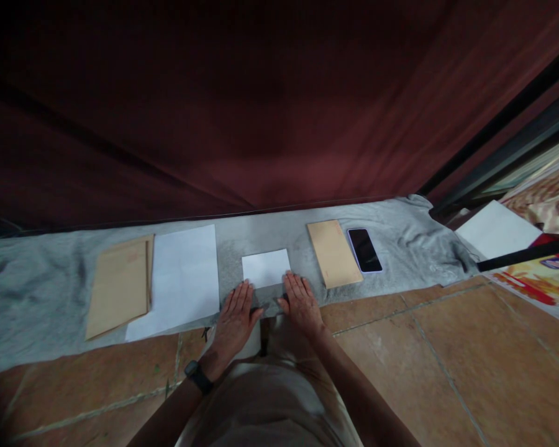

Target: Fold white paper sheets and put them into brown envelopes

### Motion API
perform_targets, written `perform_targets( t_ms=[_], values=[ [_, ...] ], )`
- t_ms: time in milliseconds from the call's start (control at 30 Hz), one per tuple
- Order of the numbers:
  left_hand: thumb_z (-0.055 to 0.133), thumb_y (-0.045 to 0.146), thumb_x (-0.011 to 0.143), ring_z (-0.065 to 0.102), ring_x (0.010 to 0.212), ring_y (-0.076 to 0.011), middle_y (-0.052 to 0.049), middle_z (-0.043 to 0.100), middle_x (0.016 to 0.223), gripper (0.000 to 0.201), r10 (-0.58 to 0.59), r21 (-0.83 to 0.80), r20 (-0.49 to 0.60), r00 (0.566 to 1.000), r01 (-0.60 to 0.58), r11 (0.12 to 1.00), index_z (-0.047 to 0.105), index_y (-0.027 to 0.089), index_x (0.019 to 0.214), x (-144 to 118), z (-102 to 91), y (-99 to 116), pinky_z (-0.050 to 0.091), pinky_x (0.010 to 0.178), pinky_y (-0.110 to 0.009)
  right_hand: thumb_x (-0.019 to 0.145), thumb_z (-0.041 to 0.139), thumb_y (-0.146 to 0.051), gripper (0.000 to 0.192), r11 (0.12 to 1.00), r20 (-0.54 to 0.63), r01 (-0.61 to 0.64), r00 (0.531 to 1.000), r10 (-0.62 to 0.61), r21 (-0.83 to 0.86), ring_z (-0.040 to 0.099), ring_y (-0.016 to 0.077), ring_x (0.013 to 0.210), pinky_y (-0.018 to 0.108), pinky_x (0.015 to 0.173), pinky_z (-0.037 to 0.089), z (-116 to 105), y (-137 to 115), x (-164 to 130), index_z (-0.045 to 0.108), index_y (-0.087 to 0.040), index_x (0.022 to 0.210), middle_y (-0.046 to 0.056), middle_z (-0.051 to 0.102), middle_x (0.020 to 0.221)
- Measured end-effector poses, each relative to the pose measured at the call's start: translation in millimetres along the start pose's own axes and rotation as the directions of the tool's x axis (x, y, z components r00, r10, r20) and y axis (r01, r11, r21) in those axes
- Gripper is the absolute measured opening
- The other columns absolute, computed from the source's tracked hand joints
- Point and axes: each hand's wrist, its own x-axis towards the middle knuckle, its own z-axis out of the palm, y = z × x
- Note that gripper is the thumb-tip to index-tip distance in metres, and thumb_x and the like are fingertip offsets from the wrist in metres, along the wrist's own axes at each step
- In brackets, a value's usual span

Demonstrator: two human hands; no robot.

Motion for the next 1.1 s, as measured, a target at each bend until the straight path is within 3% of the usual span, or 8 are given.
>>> perform_targets(
  t_ms=[100,200,333,533,667,867,1000,1100],
  values=[
    [0.039,0.037,0.103,0.029,0.153,-0.0282,-0.019,0.037,0.162,0.060,0.016,-0.011,-0.017,1.000,-0.016,1.000,0.038,0.007,0.154,8.7,-0.8,11.6,0.030,0.125,-0.050,0.106,0.041,-0.037,0.060,1.000,-0.006,0.007,1.000,-0.007,-0.004,0.038,0.0254,0.149,0.046,0.125,0.026,-0.4,0.9,-1.0,0.032,-0.011,0.159,0.015,0.040,0.161],
    [0.037,0.035,0.104,0.030,0.153,-0.0254,-0.014,0.039,0.162,0.055,0.105,-0.030,0.008,0.994,-0.104,0.994,0.041,0.010,0.153,22.7,1.2,29.8,0.029,0.125,-0.048,0.105,0.042,-0.032,0.057,1.000,-0.009,-0.013,1.000,0.012,-0.022,0.039,0.0258,0.148,0.047,0.124,0.027,-0.4,-0.1,-0.5,0.036,-0.010,0.157,0.015,0.042,0.160],
    [0.036,0.037,0.104,0.034,0.151,-0.0257,-0.015,0.042,0.160,0.055,0.132,-0.040,0.038,0.991,-0.130,0.991,0.044,0.009,0.151,34.6,7.2,45.1,0.031,0.125,-0.047,0.103,0.044,-0.024,0.053,0.999,0.000,-0.019,1.000,0.019,-0.047,0.039,0.0258,0.148,0.048,0.123,0.027,-2.2,-3.7,1.8,0.041,-0.016,0.155,0.013,0.042,0.160],
    [0.038,0.038,0.103,0.032,0.152,-0.0249,-0.014,0.041,0.160,0.057,0.144,-0.022,0.033,0.989,-0.144,0.989,0.041,0.010,0.153,25.3,7.5,33.1,0.031,0.125,-0.047,0.103,0.044,-0.022,0.050,0.999,0.010,0.030,1.000,-0.030,-0.029,0.043,0.0254,0.146,0.049,0.122,0.030,-3.7,-10.0,4.3,0.046,-0.020,0.153,0.010,0.044,0.159],
    [0.041,0.039,0.102,0.036,0.150,-0.0258,-0.015,0.044,0.159,0.057,0.115,-0.010,0.007,0.993,-0.115,0.993,0.043,0.011,0.153,13.0,4.3,17.2,0.034,0.123,-0.046,0.103,0.045,-0.027,0.048,1.000,-0.026,-0.006,1.000,0.006,0.018,0.046,0.0263,0.142,0.048,0.120,0.034,-3.9,-3.6,0.8,0.049,-0.020,0.151,0.011,0.048,0.156],
    [0.038,0.032,0.103,0.049,0.142,-0.0267,-0.013,0.053,0.152,0.050,0.044,-0.014,-0.009,0.999,-0.044,0.999,0.048,0.015,0.149,12.7,0.9,10.5,0.043,0.115,-0.046,0.100,0.044,-0.023,0.047,0.957,-0.080,-0.254,0.961,0.266,0.137,0.061,0.0305,0.120,0.046,0.104,0.048,-3.2,3.8,19.8,0.054,-0.013,0.145,0.019,0.064,0.135],
    [0.040,0.030,0.102,0.057,0.130,-0.0316,-0.016,0.060,0.144,0.047,-0.030,0.022,-0.013,0.999,0.030,0.999,0.056,0.014,0.143,26.9,-0.8,22.5,0.049,0.105,-0.048,0.096,0.049,-0.024,0.040,0.834,-0.006,-0.461,0.874,0.485,0.305,0.067,0.0273,0.101,0.039,0.093,0.052,-4.5,2.3,48.0,0.062,-0.013,0.132,0.018,0.070,0.113],
    [0.043,0.029,0.100,0.058,0.125,-0.0332,-0.018,0.062,0.140,0.046,-0.044,0.038,-0.041,0.998,0.045,0.998,0.058,0.013,0.140,38.0,-0.2,29.2,0.050,0.102,-0.050,0.091,0.053,-0.023,0.030,0.731,0.058,-0.516,0.832,0.552,0.448,0.069,0.0241,0.094,0.034,0.086,0.053,-7.1,6.1,61.2,0.068,-0.016,0.117,0.013,0.073,0.104]
  ],
)
